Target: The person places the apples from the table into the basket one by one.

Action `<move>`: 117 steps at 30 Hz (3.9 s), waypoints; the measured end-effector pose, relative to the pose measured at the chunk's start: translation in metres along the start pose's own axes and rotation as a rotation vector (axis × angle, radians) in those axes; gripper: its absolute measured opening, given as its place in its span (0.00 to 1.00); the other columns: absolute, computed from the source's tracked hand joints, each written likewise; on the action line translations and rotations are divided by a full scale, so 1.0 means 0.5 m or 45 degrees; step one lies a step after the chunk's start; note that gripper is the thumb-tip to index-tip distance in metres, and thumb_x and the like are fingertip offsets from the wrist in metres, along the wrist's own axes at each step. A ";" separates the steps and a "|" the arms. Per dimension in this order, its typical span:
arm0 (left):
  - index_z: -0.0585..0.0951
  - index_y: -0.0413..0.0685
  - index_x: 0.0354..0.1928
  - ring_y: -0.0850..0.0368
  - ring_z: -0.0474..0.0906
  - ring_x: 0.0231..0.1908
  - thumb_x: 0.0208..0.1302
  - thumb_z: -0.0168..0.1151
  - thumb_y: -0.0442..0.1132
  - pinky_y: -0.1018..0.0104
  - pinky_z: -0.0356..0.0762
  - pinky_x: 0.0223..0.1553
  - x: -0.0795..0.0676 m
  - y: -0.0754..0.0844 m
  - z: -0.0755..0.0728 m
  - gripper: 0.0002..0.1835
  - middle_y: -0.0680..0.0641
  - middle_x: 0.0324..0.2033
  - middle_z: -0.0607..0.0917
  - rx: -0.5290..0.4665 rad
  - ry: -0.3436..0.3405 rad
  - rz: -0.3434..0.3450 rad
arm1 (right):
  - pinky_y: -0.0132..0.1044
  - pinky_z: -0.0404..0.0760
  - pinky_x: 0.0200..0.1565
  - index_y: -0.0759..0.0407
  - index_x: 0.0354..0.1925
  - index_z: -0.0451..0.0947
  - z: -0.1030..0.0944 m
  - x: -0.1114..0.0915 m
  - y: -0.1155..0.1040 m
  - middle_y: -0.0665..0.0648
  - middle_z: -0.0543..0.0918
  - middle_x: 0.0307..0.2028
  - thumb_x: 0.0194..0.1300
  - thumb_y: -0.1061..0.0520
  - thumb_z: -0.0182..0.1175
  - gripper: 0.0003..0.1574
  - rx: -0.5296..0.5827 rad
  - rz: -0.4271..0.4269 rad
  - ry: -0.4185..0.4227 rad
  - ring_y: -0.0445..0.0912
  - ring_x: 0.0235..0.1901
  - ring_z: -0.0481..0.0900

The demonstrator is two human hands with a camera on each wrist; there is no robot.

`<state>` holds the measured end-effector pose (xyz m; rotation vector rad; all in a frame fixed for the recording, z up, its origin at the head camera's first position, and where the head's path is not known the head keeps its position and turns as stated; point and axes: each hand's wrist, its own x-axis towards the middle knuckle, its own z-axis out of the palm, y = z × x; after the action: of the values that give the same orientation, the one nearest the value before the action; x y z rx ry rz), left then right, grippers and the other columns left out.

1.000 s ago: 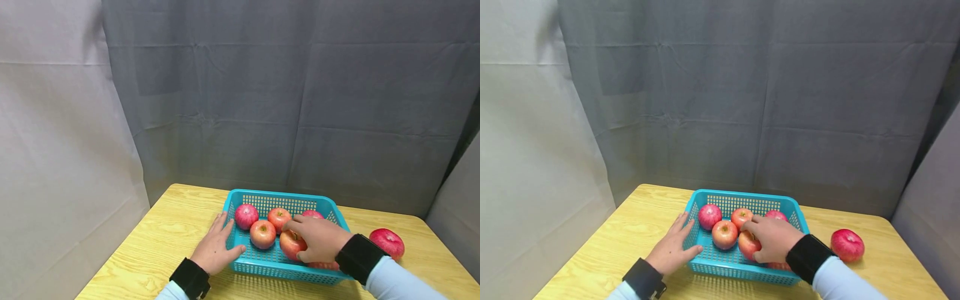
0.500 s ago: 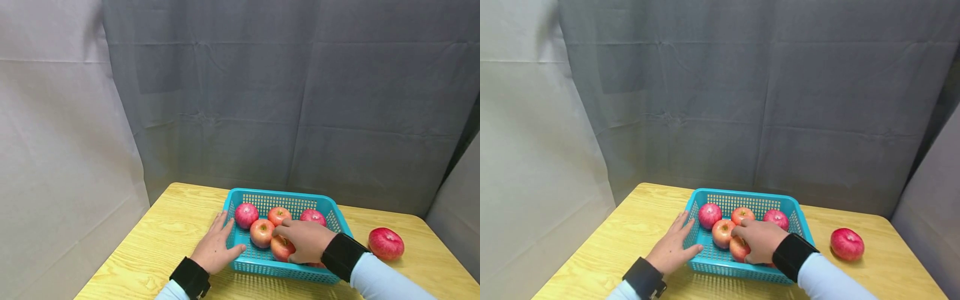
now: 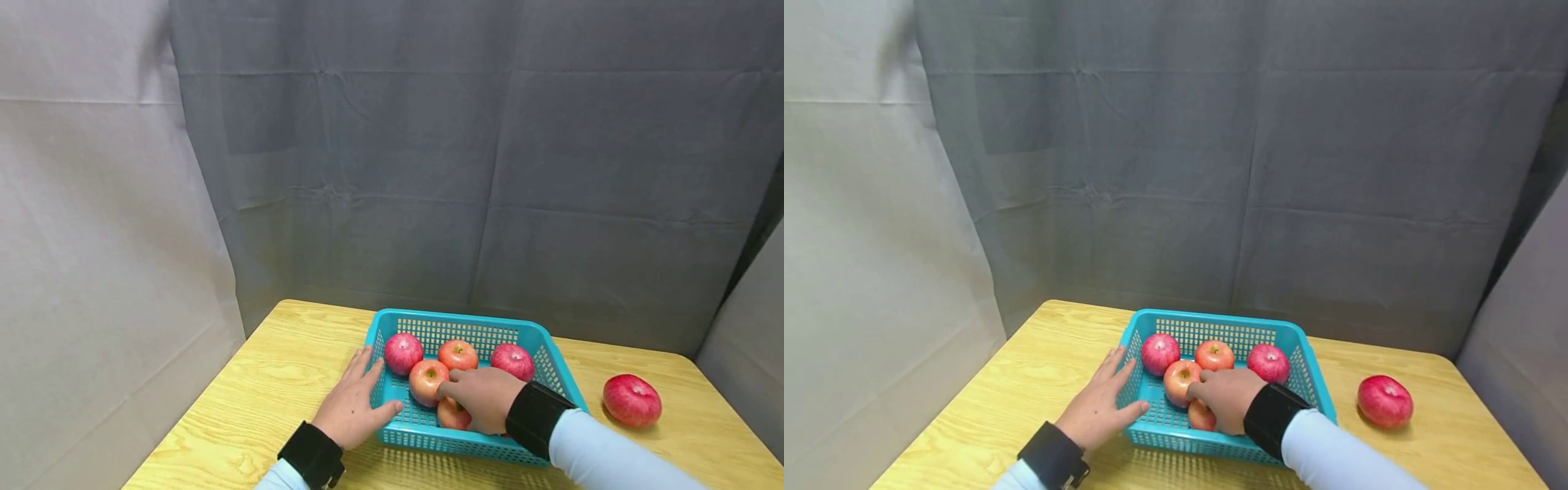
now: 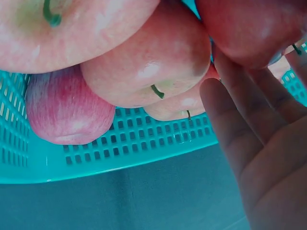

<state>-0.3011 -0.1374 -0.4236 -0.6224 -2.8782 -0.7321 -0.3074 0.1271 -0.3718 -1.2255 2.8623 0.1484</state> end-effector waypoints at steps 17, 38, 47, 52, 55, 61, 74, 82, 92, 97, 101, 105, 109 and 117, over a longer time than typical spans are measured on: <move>0.61 0.48 0.70 0.50 0.39 0.69 0.57 0.48 0.73 0.44 0.64 0.60 0.001 0.007 -0.004 0.47 0.45 0.72 0.49 0.002 -0.004 0.000 | 0.43 0.81 0.35 0.37 0.52 0.75 -0.009 -0.021 0.014 0.42 0.74 0.35 0.47 0.42 0.73 0.32 0.113 0.050 -0.036 0.40 0.34 0.72; 0.62 0.47 0.70 0.49 0.38 0.69 0.58 0.49 0.72 0.46 0.63 0.61 -0.003 0.003 -0.002 0.47 0.44 0.72 0.49 0.006 0.012 0.007 | 0.53 0.81 0.44 0.45 0.55 0.74 -0.052 -0.117 0.135 0.56 0.75 0.53 0.50 0.46 0.70 0.33 0.255 0.420 0.017 0.50 0.45 0.75; 0.62 0.46 0.69 0.49 0.39 0.69 0.58 0.49 0.72 0.45 0.64 0.61 -0.001 0.001 -0.001 0.47 0.44 0.72 0.50 0.008 0.016 0.017 | 0.56 0.80 0.43 0.54 0.55 0.74 -0.031 -0.196 0.244 0.58 0.76 0.47 0.53 0.46 0.68 0.32 0.291 0.559 0.036 0.51 0.41 0.76; 0.62 0.46 0.69 0.49 0.39 0.69 0.58 0.48 0.72 0.45 0.64 0.61 -0.001 -0.001 0.001 0.47 0.44 0.72 0.49 0.015 0.019 0.015 | 0.61 0.79 0.42 0.59 0.54 0.73 -0.004 -0.239 0.294 0.63 0.77 0.46 0.53 0.49 0.67 0.31 0.284 0.644 0.055 0.55 0.41 0.75; 0.62 0.45 0.69 0.49 0.39 0.69 0.58 0.48 0.73 0.45 0.64 0.61 0.001 -0.002 0.001 0.47 0.44 0.72 0.50 0.018 0.020 0.018 | 0.61 0.79 0.41 0.60 0.52 0.74 0.016 -0.263 0.320 0.64 0.77 0.43 0.51 0.50 0.68 0.30 0.267 0.681 0.057 0.56 0.39 0.75; 0.62 0.45 0.69 0.49 0.39 0.69 0.58 0.48 0.72 0.46 0.63 0.62 0.001 0.001 0.000 0.47 0.44 0.72 0.50 0.023 0.018 0.020 | 0.59 0.81 0.36 0.63 0.51 0.73 0.050 -0.304 0.365 0.67 0.75 0.40 0.48 0.49 0.70 0.34 0.318 0.762 0.012 0.56 0.34 0.75; 0.62 0.45 0.69 0.48 0.39 0.69 0.58 0.49 0.71 0.46 0.62 0.62 -0.002 0.003 -0.002 0.46 0.43 0.72 0.50 0.015 0.018 0.021 | 0.62 0.80 0.37 0.71 0.55 0.68 0.123 -0.342 0.401 0.79 0.69 0.42 0.40 0.44 0.76 0.51 0.409 0.943 -0.066 0.65 0.36 0.71; 0.63 0.44 0.69 0.48 0.40 0.69 0.58 0.49 0.71 0.45 0.63 0.61 0.000 0.003 -0.002 0.47 0.43 0.72 0.50 0.014 0.012 0.013 | 0.62 0.79 0.37 0.71 0.57 0.65 0.137 -0.348 0.405 0.75 0.71 0.41 0.39 0.41 0.75 0.56 0.442 0.944 -0.078 0.62 0.36 0.71; 0.63 0.46 0.69 0.47 0.40 0.69 0.58 0.49 0.71 0.44 0.64 0.61 -0.001 0.002 -0.003 0.46 0.44 0.72 0.50 0.011 0.021 0.016 | 0.57 0.81 0.33 0.69 0.55 0.68 0.087 -0.335 0.384 0.67 0.75 0.38 0.36 0.37 0.75 0.56 0.337 0.860 0.108 0.58 0.33 0.72; 0.62 0.45 0.69 0.47 0.40 0.69 0.58 0.49 0.71 0.45 0.63 0.61 -0.001 0.001 -0.002 0.46 0.43 0.72 0.50 0.005 0.015 0.020 | 0.51 0.81 0.28 0.66 0.56 0.69 0.044 -0.326 0.361 0.62 0.75 0.37 0.38 0.37 0.74 0.53 0.299 0.814 0.154 0.56 0.34 0.72; 0.62 0.45 0.69 0.47 0.40 0.69 0.58 0.49 0.72 0.45 0.63 0.61 0.000 0.000 -0.003 0.47 0.43 0.72 0.50 0.008 0.007 0.022 | 0.48 0.80 0.26 0.61 0.57 0.69 0.010 -0.320 0.338 0.60 0.76 0.39 0.41 0.37 0.73 0.50 0.233 0.788 0.204 0.55 0.35 0.72; 0.62 0.45 0.69 0.48 0.39 0.69 0.58 0.49 0.72 0.46 0.63 0.61 -0.001 0.001 -0.003 0.47 0.43 0.72 0.50 0.014 0.005 0.019 | 0.47 0.80 0.24 0.60 0.57 0.69 -0.026 -0.306 0.310 0.59 0.76 0.39 0.40 0.34 0.72 0.52 0.180 0.776 0.247 0.54 0.35 0.72; 0.62 0.45 0.69 0.48 0.39 0.69 0.58 0.48 0.72 0.46 0.64 0.61 -0.002 -0.001 -0.004 0.47 0.43 0.72 0.50 0.008 0.007 0.017 | 0.47 0.80 0.23 0.59 0.57 0.70 -0.054 -0.280 0.280 0.59 0.77 0.39 0.42 0.33 0.71 0.50 0.149 0.765 0.302 0.54 0.35 0.73; 0.62 0.46 0.69 0.48 0.39 0.69 0.58 0.48 0.73 0.45 0.64 0.61 -0.002 -0.002 -0.002 0.47 0.43 0.72 0.50 0.001 0.013 0.021 | 0.46 0.82 0.26 0.54 0.57 0.71 -0.084 -0.194 0.204 0.55 0.78 0.42 0.42 0.30 0.70 0.50 0.105 0.624 0.380 0.51 0.37 0.73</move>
<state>-0.3008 -0.1388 -0.4234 -0.6403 -2.8603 -0.7299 -0.3137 0.2630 -0.3162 -0.5497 3.3313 -0.1586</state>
